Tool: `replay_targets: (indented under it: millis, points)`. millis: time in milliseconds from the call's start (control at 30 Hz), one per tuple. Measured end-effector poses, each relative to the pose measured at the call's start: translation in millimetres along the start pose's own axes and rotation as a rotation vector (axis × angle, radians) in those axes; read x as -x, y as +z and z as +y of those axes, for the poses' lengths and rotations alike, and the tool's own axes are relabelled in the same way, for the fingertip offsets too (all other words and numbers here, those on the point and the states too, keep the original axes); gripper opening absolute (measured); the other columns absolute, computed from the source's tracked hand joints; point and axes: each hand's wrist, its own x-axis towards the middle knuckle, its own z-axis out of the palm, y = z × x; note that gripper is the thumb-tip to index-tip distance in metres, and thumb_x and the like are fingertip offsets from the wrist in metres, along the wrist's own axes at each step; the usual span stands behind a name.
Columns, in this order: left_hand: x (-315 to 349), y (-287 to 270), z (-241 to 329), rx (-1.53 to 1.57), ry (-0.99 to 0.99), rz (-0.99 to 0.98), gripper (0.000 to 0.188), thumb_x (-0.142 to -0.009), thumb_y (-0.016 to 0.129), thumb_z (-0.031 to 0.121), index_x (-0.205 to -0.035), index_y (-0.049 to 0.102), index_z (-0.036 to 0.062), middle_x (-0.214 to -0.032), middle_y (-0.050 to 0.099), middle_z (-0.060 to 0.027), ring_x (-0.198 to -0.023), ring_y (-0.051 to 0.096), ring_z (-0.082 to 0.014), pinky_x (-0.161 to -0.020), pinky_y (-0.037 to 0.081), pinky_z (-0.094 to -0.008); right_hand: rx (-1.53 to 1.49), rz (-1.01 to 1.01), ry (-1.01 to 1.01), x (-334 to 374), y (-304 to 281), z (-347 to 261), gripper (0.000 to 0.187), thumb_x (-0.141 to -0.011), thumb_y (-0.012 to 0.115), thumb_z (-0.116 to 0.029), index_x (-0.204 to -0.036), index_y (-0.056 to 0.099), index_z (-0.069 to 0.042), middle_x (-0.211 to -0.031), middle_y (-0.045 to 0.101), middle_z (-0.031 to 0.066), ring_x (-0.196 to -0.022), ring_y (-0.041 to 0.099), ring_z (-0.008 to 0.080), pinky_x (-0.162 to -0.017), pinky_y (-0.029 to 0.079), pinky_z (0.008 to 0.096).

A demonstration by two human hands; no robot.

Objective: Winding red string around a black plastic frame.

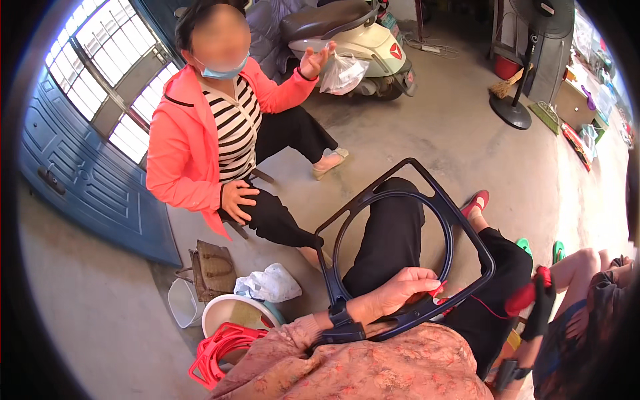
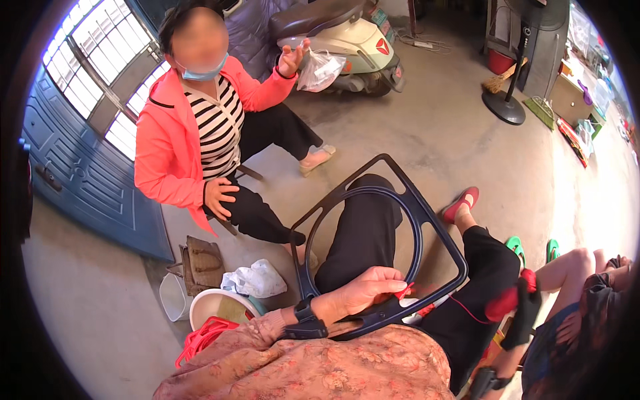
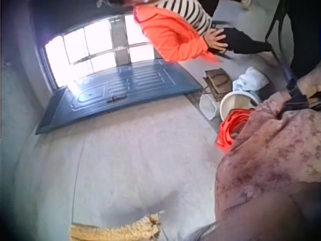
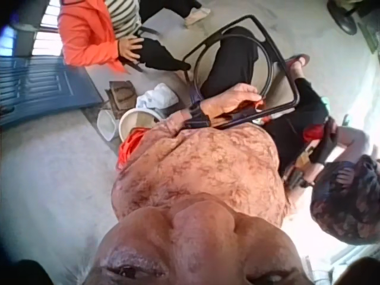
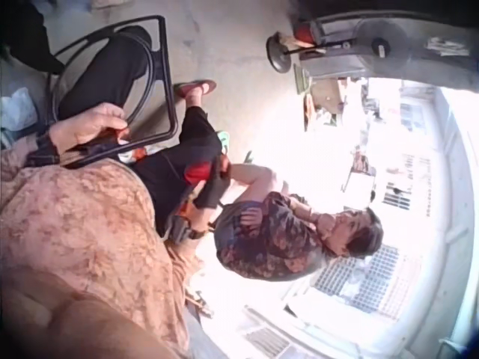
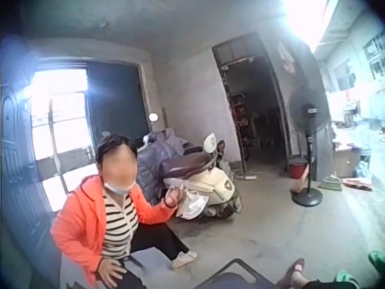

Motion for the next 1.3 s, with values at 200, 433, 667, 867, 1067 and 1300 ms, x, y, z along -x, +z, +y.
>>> replay_targets:
  millis: [200, 433, 667, 867, 1067, 1300]
  points:
    - [-9.5, 1.1, -16.2, -0.103, -0.070, -0.064, 0.019, -0.091, 0.060, 0.021, -0.089, 0.064, 0.0020, -0.083, 0.064, -0.0014, -0.073, 0.057, -0.0051, -0.066, 0.045, -0.0182, -0.046, -0.106, -0.128, 13.0, 155.5, -40.2, 0.027, -0.084, 0.064, -0.007, -0.110, 0.058, 0.000, -0.095, 0.062, 0.0047, -0.086, 0.058, 0.0150, -0.079, 0.046, 0.0264]
    - [-12.9, 4.5, -23.6, -0.324, -0.146, -0.131, 0.023, -0.092, 0.060, 0.024, -0.094, 0.065, 0.0021, -0.085, 0.062, 0.0036, -0.077, 0.053, -0.0031, -0.071, 0.044, -0.0203, -0.924, -0.799, 0.529, 61.5, 204.7, -78.0, 0.029, -0.089, 0.059, -0.011, -0.116, 0.055, -0.001, -0.101, 0.062, 0.0056, -0.095, 0.057, 0.0175, -0.087, 0.044, 0.0293]
    - [-9.6, -3.5, -24.8, -0.326, 0.055, -0.178, 0.029, -0.093, 0.058, 0.025, -0.100, 0.066, -0.0019, -0.086, 0.061, 0.0048, -0.078, 0.050, -0.0036, -0.074, 0.043, -0.0224, -0.874, -1.062, 0.550, 63.9, 192.9, -103.7, 0.034, -0.088, 0.060, -0.013, -0.119, 0.054, -0.002, -0.108, 0.061, 0.0068, -0.103, 0.055, 0.0205, -0.093, 0.042, 0.0330]
    - [-8.3, 8.3, -14.7, -0.524, 0.081, -0.086, 0.026, -0.093, 0.057, 0.024, -0.084, 0.065, -0.0001, -0.078, 0.057, 0.0067, -0.074, 0.047, -0.0017, -0.067, 0.040, -0.0201, -0.895, -1.100, 0.469, 57.2, 178.3, -111.2, 0.037, -0.087, 0.061, -0.015, -0.121, 0.053, -0.003, -0.114, 0.060, 0.0078, -0.110, 0.054, 0.0230, -0.098, 0.041, 0.0361]
    - [-8.8, 6.0, -12.2, -0.357, 0.042, 0.107, 0.020, -0.092, 0.058, 0.019, -0.084, 0.065, 0.0019, -0.080, 0.063, 0.0006, -0.071, 0.055, -0.0044, -0.065, 0.046, -0.0214, -0.789, -0.489, 0.346, 52.5, 143.7, -63.1, 0.024, -0.089, 0.060, -0.014, -0.110, 0.059, -0.004, -0.102, 0.061, 0.0035, -0.097, 0.058, 0.0139, -0.086, 0.047, 0.0302]
    - [-10.0, -2.7, -5.0, -0.228, 0.031, 0.137, 0.018, -0.092, 0.059, 0.017, -0.092, 0.065, -0.0002, -0.081, 0.064, -0.0009, -0.071, 0.058, -0.0037, -0.064, 0.046, -0.0172, -0.925, 0.111, 0.159, 59.2, -5.1, -4.2, 0.031, -0.091, 0.058, -0.032, -0.105, 0.059, -0.005, -0.087, 0.063, 0.0064, -0.076, 0.062, 0.0209, -0.070, 0.052, 0.0349]
